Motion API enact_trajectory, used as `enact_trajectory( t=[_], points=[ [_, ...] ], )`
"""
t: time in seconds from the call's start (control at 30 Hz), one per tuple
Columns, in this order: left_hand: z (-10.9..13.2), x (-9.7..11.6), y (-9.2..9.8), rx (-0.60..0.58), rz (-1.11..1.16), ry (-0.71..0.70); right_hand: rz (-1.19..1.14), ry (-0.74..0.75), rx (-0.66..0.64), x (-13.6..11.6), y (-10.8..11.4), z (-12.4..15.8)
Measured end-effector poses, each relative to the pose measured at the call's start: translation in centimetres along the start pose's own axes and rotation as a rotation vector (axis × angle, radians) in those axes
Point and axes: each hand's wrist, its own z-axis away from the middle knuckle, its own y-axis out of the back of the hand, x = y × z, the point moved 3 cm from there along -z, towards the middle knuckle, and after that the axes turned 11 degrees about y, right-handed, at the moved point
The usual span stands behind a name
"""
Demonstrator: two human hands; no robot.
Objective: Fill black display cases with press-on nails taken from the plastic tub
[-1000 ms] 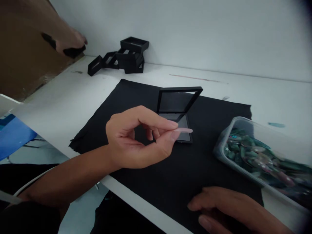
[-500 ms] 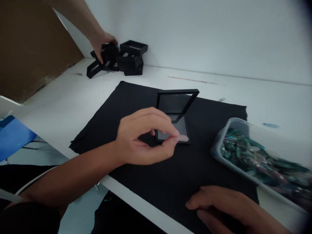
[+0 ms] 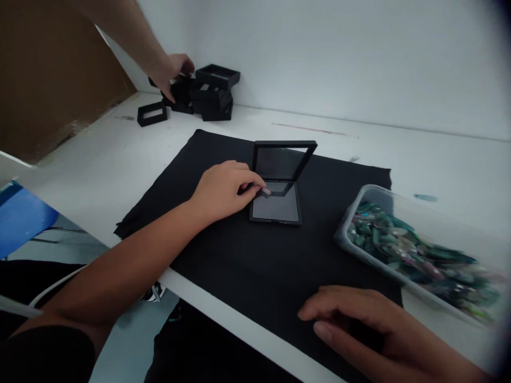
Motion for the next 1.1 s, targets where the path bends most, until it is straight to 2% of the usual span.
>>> enact_trajectory(
  t=[0.27, 0.37, 0.5, 0.6, 0.9, 1.1],
  points=[
    [0.7, 1.0, 0.2, 0.073, 0.051, -0.089, -0.010, 0.037, -0.021, -0.9, 0.1, -0.8],
    [0.7, 1.2, -0.2, 0.006, -0.020, -0.056, -0.009, 0.035, -0.016, -1.0, 0.1, -0.6],
    [0.4, 0.9, -0.4, -0.076, -0.041, 0.063, -0.016, 0.026, 0.012, -0.7, 0.1, -0.2],
    [0.4, 0.7, -0.5, -0.044, 0.006, 0.074, 0.009, 0.040, -0.025, -0.3, 0.0, 0.1],
    [0.4, 0.6, -0.4, 0.033, 0.125, -0.050, -0.026, 0.006, -0.025, 0.1, -0.3, -0.1],
    [1.1, 1.7, 0.1, 0.137, 0.387, -0.108, -0.091, -0.058, -0.100, 0.5, -0.8, 0.9]
  ],
)
